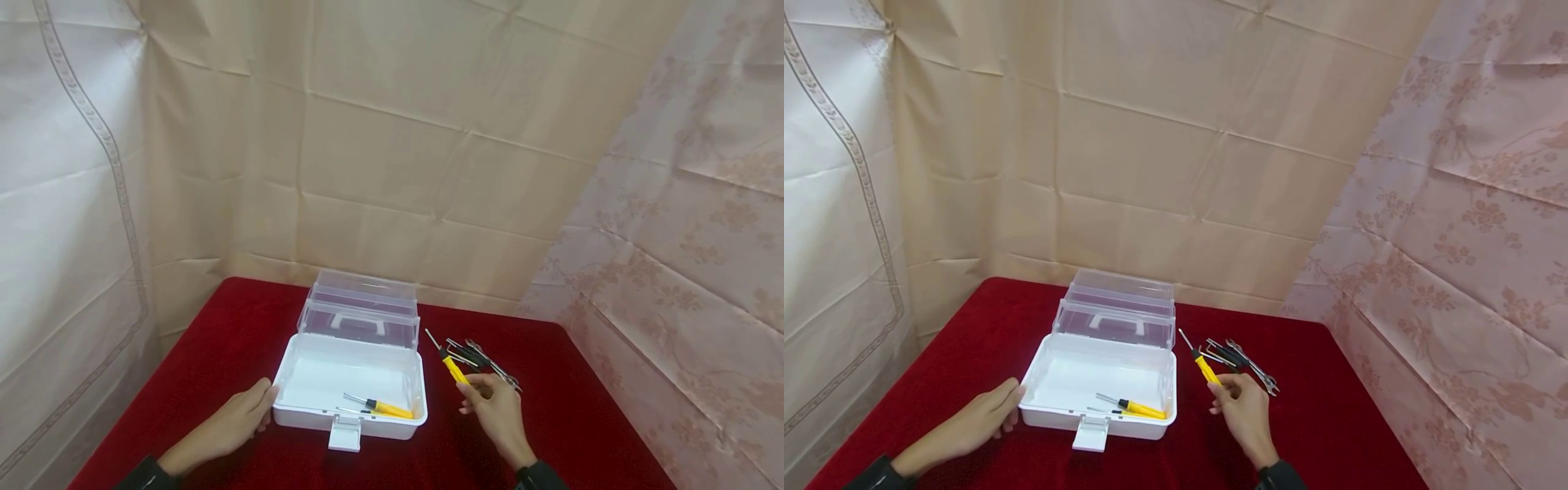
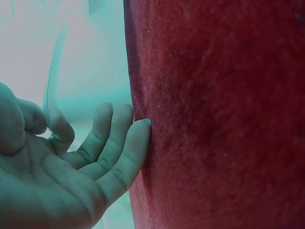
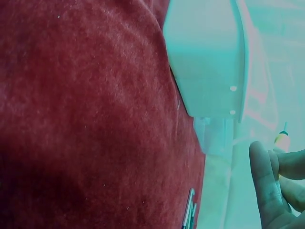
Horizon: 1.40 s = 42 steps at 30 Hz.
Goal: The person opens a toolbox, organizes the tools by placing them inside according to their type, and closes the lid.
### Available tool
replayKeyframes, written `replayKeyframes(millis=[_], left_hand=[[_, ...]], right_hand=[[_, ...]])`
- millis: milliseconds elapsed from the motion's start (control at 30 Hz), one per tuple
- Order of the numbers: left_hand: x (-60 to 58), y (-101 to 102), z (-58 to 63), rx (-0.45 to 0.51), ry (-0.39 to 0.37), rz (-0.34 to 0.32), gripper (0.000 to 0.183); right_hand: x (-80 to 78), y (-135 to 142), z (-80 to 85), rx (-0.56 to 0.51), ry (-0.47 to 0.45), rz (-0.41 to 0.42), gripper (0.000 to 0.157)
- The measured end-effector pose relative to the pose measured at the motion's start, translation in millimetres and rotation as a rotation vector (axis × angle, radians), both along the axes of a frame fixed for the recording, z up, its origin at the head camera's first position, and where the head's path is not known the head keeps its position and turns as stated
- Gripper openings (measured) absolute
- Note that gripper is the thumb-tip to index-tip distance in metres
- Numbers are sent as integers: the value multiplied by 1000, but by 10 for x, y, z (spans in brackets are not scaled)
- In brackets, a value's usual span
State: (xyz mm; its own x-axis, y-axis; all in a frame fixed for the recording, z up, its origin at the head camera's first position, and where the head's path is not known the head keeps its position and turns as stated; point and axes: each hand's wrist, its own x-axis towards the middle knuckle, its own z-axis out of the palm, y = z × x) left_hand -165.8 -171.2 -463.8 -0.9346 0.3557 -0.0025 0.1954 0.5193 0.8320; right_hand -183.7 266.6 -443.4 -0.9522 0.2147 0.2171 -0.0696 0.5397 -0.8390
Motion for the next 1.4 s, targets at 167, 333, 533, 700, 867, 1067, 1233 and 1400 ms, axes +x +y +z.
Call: replayKeyframes(millis=[167,333,533,700,867,1067,1233,1400], left_hand=[[1,4,7,-9,-10,8,25],[4,-1,0,-3,-10,6,26],[6,-3,-11,6,0,8,27],[13,2,-14,4,5,15,28],[11,2,-17,6,4,16,28],[18,0,-14,8,-7,14,27],[18,2,-12,9,-10,16,27],[12,3,-21,11,3,15,27]], right_hand=[[1,-32,4,-10,22,30,27],[7,-73,-2,-32,12,45,22],[0,-120,-25,-20,-5,43,20],[10,-143,-34,15,-1,45,20],[9,-156,-31,21,-28,33,20],[18,-180,-16,7,-44,37,19],[42,-206,-13,25,-26,49,20],[54,-219,-2,44,-11,73,19]])
